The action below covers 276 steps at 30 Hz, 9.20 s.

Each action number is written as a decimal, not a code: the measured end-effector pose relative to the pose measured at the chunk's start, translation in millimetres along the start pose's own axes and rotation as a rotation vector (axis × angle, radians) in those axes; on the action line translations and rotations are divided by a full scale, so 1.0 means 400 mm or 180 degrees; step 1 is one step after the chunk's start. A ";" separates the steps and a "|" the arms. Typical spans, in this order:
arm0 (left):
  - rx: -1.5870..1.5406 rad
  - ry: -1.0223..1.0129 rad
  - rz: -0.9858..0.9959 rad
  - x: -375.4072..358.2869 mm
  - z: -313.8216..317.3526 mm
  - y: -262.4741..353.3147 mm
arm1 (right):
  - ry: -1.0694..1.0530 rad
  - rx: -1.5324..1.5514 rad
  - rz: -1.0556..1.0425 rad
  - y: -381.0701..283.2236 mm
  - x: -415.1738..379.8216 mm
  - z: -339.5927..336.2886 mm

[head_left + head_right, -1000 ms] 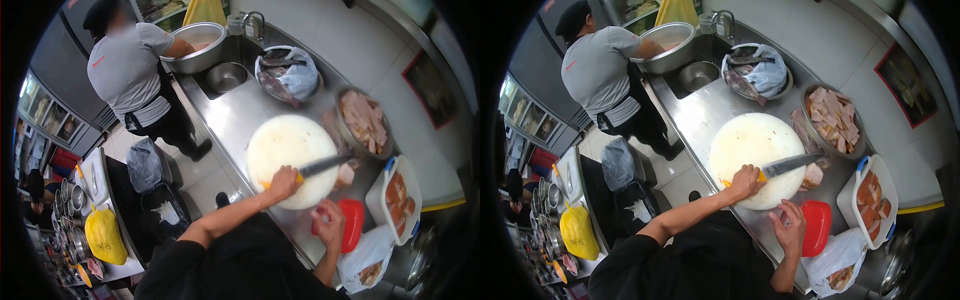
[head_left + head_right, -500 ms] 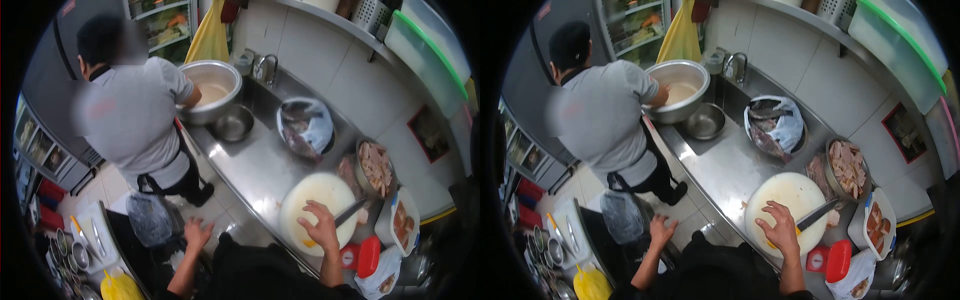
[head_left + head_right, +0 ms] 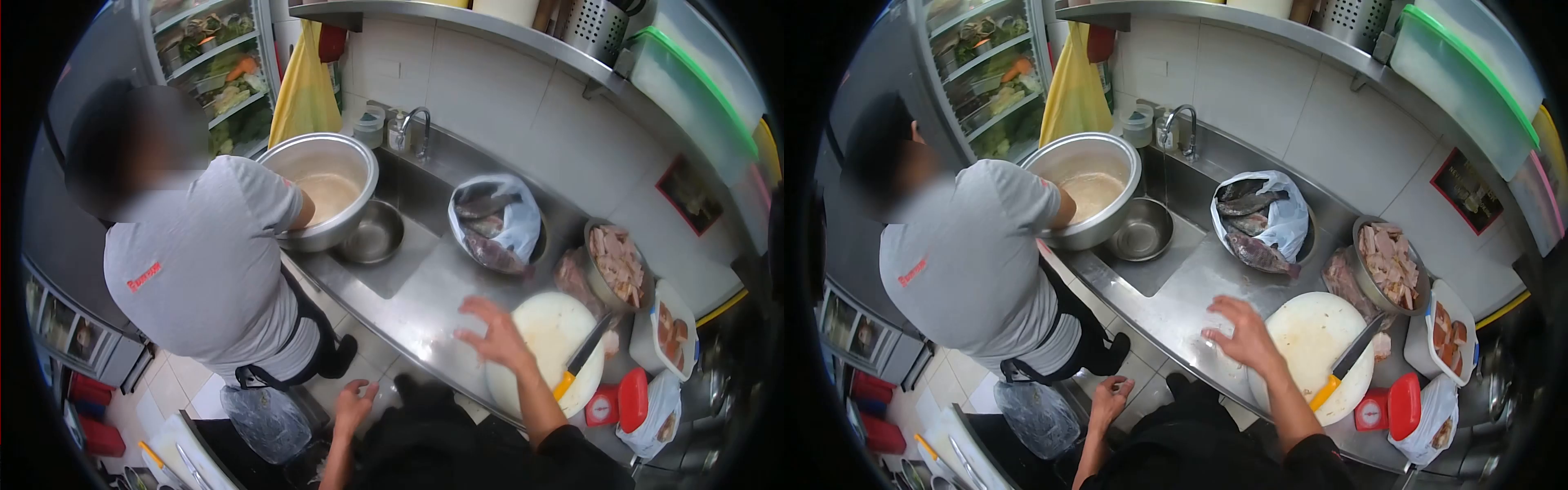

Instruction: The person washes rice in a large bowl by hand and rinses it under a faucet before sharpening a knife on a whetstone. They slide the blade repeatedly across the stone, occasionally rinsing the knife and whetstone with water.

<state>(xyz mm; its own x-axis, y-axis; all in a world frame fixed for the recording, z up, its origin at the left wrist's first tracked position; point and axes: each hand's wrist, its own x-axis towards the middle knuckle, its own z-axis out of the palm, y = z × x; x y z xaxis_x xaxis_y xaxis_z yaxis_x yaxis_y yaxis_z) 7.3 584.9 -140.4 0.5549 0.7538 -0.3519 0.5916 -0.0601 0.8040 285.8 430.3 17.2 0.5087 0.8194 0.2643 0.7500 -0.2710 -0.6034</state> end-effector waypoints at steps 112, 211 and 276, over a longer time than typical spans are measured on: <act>0.0592 -0.1245 0.1344 0.409 0.088 0.218 | 0.1649 -0.5584 0.0950 -0.176 0.719 -0.831; -0.3886 -0.1354 -0.0674 1.594 0.277 0.537 | 0.0949 -0.0033 0.1228 0.767 1.527 0.574; 0.2052 0.2683 -0.2998 -0.578 -0.903 -1.025 | 0.0322 -0.1895 0.2211 0.649 -0.082 0.474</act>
<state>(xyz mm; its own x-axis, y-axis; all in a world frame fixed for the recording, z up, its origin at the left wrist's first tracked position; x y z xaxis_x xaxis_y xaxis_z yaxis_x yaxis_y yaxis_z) -574.8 671.6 -215.6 -0.5646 0.8236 -0.0541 0.8249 0.5653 -0.0037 383.8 428.9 -290.8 0.9398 0.3347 0.0690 0.3417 -0.9240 -0.1717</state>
